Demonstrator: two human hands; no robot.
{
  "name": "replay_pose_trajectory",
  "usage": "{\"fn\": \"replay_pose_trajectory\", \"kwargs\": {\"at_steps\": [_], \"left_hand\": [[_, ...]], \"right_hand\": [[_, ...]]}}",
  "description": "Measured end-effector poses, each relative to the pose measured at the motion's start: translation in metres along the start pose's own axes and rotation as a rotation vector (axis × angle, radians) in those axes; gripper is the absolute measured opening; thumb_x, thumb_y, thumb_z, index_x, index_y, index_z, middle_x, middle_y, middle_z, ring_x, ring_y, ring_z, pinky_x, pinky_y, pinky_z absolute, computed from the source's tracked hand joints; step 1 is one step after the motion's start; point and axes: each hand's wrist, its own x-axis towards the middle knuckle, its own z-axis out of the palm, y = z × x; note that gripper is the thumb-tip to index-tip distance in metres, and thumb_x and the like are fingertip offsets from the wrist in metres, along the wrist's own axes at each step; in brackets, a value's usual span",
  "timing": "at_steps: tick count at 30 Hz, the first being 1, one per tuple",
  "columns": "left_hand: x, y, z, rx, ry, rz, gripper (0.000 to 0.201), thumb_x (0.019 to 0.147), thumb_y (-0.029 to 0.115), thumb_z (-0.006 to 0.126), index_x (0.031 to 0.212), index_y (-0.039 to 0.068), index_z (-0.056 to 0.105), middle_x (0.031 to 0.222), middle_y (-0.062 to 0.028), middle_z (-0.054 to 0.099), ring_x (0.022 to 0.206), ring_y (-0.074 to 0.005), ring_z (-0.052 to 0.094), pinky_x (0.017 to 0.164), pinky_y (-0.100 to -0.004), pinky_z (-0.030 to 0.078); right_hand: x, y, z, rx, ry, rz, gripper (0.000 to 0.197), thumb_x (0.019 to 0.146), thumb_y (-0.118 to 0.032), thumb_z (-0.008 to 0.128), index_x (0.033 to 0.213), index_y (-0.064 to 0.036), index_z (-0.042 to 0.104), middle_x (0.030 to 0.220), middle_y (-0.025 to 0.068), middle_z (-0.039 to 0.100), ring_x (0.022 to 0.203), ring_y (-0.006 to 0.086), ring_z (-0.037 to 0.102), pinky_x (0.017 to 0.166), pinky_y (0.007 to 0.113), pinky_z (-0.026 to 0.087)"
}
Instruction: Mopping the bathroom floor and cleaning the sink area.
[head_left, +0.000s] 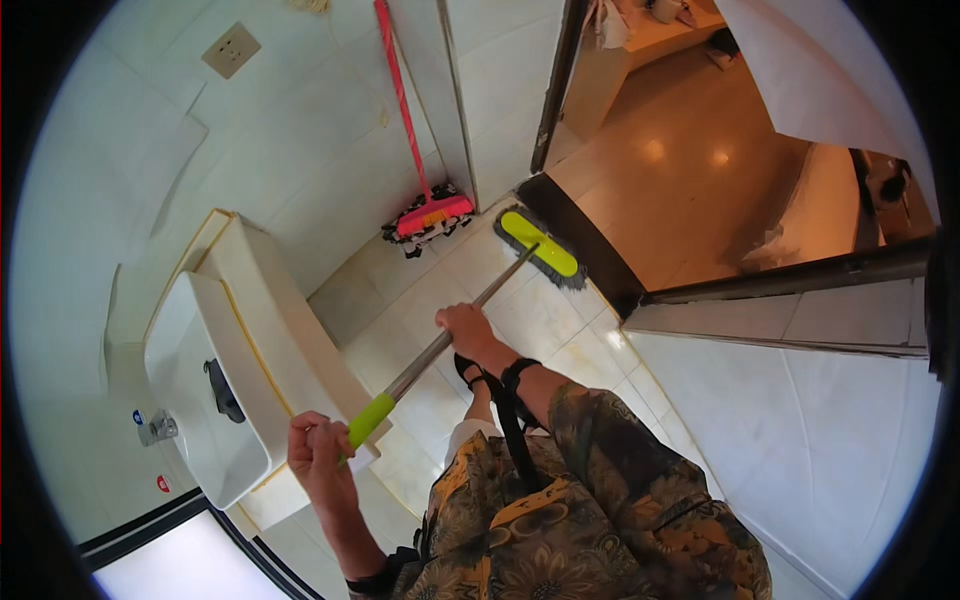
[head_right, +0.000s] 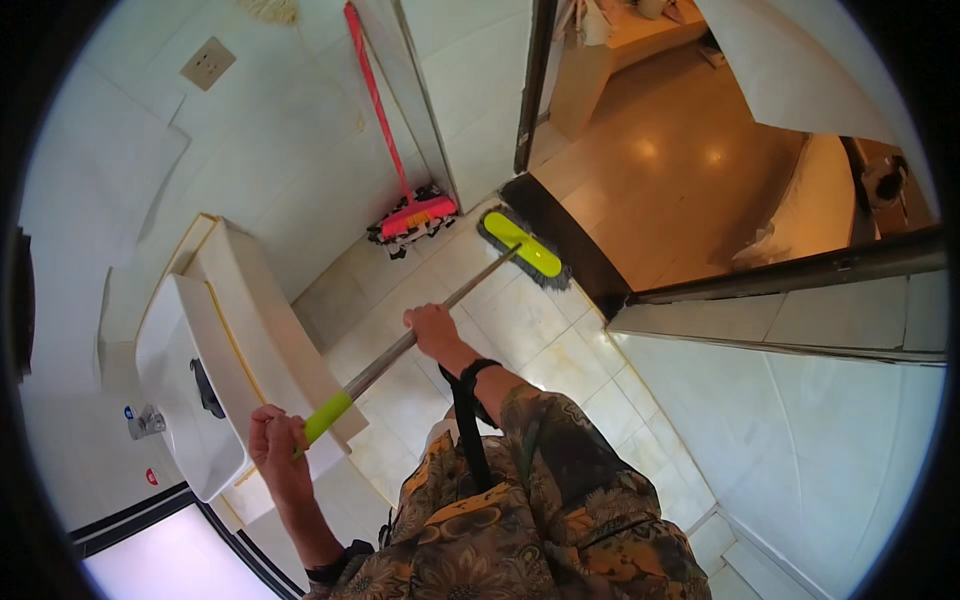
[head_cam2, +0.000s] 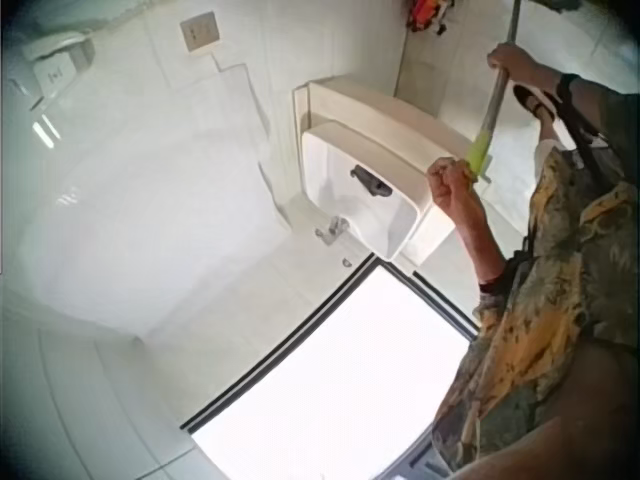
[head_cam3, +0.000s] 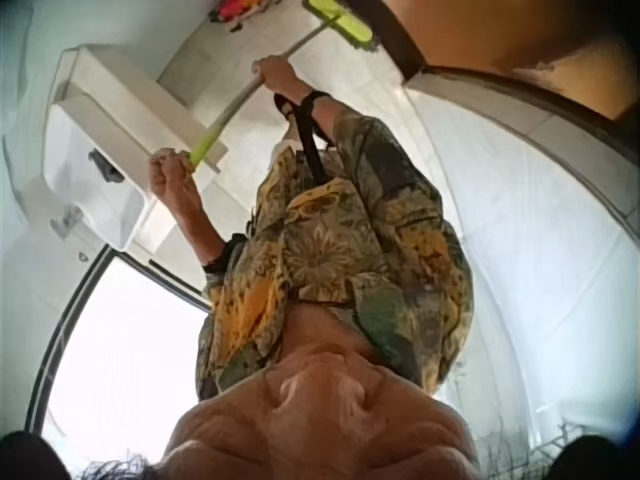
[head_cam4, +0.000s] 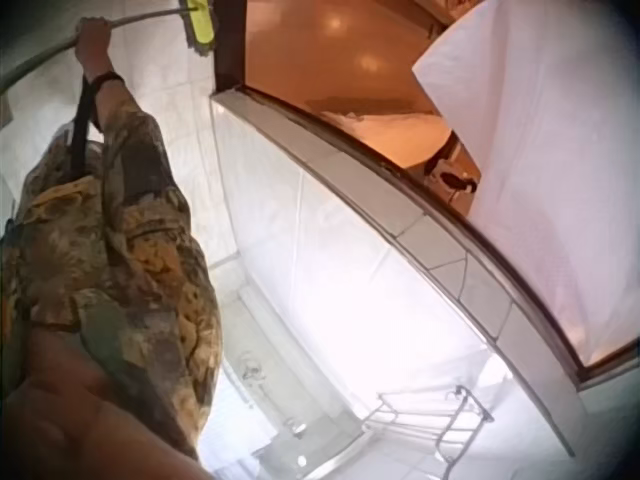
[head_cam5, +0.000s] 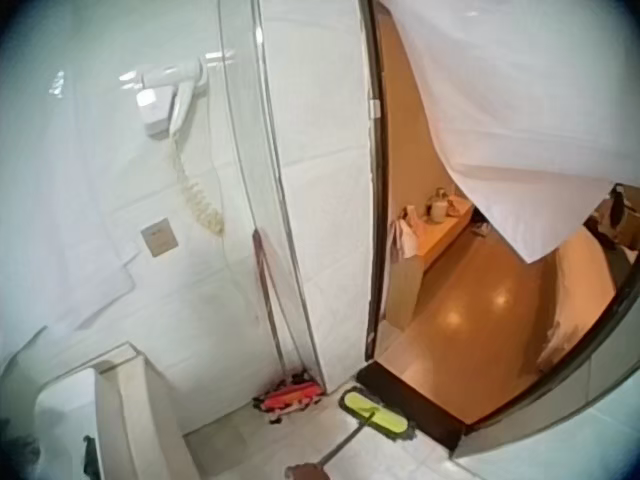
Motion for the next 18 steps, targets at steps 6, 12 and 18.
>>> {"fn": "replay_pose_trajectory", "kwargs": {"at_steps": [6,12,18], "left_hand": [[0.000,-0.006,0.012,0.074,0.079,0.093,0.003,0.094,0.004,0.051,0.091,0.005,0.052,0.057,0.0014,0.044,0.050,-0.0075,0.040,0.063,-0.0246,0.038],[-0.054,-0.004,0.011,0.124,0.201,0.088,0.004,0.094,0.005,0.052,0.090,0.006,0.053,0.045,0.0034,0.035,0.037,-0.0058,0.028,0.045,-0.0233,0.027],[-0.097,0.024,-0.011,0.076,0.179,0.104,0.008,0.093,0.001,0.051,0.089,0.006,0.057,0.043,0.0044,0.034,0.033,-0.0046,0.025,0.037,-0.0214,0.020]], "right_hand": [[0.015,0.011,0.003,-0.051,-0.018,-0.064,0.015,0.069,-0.001,0.059,0.075,-0.0140,0.057,0.074,0.0070,0.061,0.085,0.0284,0.058,0.084,0.040,0.039],[-0.053,0.004,0.007,-0.053,-0.097,-0.063,0.013,0.067,-0.003,0.063,0.073,-0.0137,0.057,0.073,0.0074,0.061,0.086,0.0283,0.058,0.085,0.041,0.039],[-0.134,-0.022,0.007,-0.048,-0.233,-0.020,0.014,0.069,-0.005,0.059,0.079,-0.0146,0.061,0.077,0.0070,0.063,0.086,0.0283,0.060,0.081,0.043,0.038]]}}
